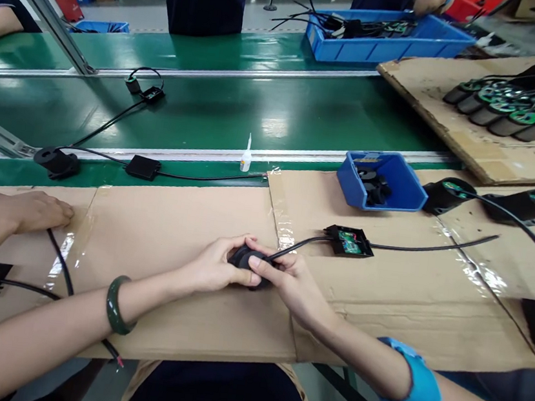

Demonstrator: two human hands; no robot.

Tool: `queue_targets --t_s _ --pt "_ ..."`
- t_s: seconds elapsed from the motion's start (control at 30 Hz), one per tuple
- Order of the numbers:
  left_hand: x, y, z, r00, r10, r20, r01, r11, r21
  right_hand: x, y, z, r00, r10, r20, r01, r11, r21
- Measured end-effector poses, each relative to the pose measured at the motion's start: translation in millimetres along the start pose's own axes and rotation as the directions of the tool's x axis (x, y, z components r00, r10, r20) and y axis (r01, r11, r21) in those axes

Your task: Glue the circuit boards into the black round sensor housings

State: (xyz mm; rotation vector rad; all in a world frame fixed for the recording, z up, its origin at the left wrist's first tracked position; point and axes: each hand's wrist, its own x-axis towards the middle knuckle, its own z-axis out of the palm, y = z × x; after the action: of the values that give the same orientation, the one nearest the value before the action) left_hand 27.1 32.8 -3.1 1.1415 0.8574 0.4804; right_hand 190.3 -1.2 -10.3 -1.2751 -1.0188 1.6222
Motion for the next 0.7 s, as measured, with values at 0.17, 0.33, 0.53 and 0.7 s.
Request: queue_targets --t_s 0.17,0.33,0.53,0.7 --pt "0 4 -4.3 0.997 -0.052 0.064 0.052 0.999 0.000 -2 -5 -6 0.998 0.036 0.050 -0.034 0.999 -0.027" --pt "-1 5 -2.9 0.996 -0.068 0.057 0.070 0.997 -0.035 -4 -8 -11 0.991 0.050 0.123 -0.044 0.998 -0.048" --pt "-1 6 -3.3 0.993 -0.086 0.081 0.089 0.996 -0.030 -5 -13 -21 0.963 0.105 0.248 -0.087 0.993 -0.082" --pt "-1 7 -4.3 0.991 -0.103 0.084 0.104 0.995 -0.008 -7 -14 -22 0.965 0.078 0.250 -0.059 0.995 -0.083"
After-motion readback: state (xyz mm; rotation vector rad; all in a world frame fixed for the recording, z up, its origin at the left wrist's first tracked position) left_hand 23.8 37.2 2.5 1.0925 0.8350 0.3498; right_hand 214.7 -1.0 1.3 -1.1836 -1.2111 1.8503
